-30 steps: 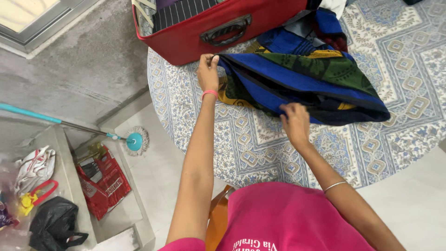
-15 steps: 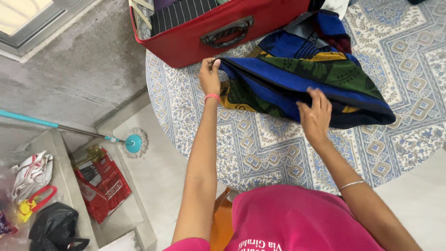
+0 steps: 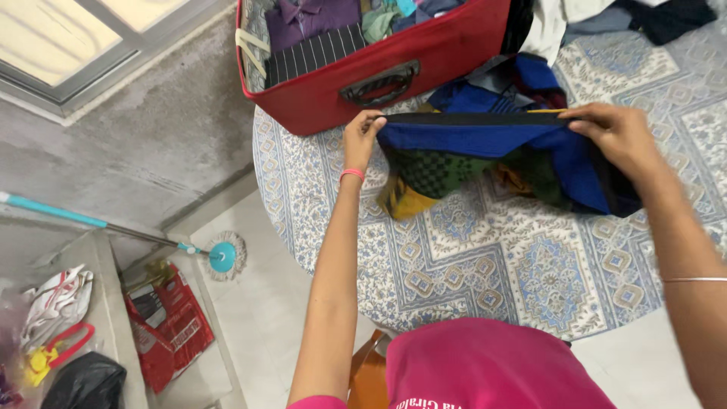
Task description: The person folds a black striped shirt, a large multi-colored patterned scarf, and a pair of black pants by hand on a table before placing each item into a red suitcase.
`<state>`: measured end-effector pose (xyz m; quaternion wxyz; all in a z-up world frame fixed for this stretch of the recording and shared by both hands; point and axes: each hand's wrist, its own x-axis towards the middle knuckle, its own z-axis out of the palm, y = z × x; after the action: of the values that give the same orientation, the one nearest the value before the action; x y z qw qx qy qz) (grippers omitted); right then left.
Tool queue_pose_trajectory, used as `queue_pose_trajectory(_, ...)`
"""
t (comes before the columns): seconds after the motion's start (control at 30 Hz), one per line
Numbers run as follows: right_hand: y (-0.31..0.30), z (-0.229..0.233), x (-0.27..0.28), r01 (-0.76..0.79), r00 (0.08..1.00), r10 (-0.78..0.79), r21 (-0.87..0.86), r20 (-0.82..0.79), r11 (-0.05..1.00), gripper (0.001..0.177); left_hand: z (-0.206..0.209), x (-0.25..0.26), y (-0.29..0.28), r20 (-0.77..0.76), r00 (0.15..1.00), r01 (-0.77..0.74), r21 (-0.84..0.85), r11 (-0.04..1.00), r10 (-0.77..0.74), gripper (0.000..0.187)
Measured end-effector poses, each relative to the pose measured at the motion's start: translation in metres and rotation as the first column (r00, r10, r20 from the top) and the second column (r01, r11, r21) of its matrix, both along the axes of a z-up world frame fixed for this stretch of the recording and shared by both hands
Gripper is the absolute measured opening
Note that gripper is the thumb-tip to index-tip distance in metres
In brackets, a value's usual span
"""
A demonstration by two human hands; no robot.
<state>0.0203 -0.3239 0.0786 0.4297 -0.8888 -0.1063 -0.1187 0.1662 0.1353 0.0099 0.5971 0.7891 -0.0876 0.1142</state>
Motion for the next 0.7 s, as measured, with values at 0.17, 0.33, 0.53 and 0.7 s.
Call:
queue_pose_trajectory(0.17, -0.027, 0.003, -0.005, 0.017, 0.922, -0.047, -0.082, -0.383, 0.997, 0.039, 0.041, -0.002, -0.018, 0.005, 0.999, 0.044, 0.044, 0.998, -0.045, 0.02)
queue_pose_trajectory(0.33, -0.01, -0.01, -0.028, 0.036, 0.943, -0.043, -0.028, -0.33, 0.999, 0.03, 0.043, -0.001, -0.022, -0.002, 1.0, 0.016, 0.051, 0.999, -0.016, 0.026)
queue_pose_trajectory(0.53, 0.038, -0.019, -0.049, 0.042, 0.996, -0.036, 0.059, -0.087, 0.997, 0.026, -0.014, 0.006, -0.018, 0.003, 0.987, -0.161, 0.009, 0.987, 0.161, 0.031)
queue_pose_trajectory(0.7, 0.063, -0.029, -0.044, 0.246, 0.966, -0.245, 0.001, -0.079, 0.969, 0.031, -0.035, 0.0, -0.027, 0.022, 0.953, -0.302, 0.001, 0.953, 0.302, 0.032)
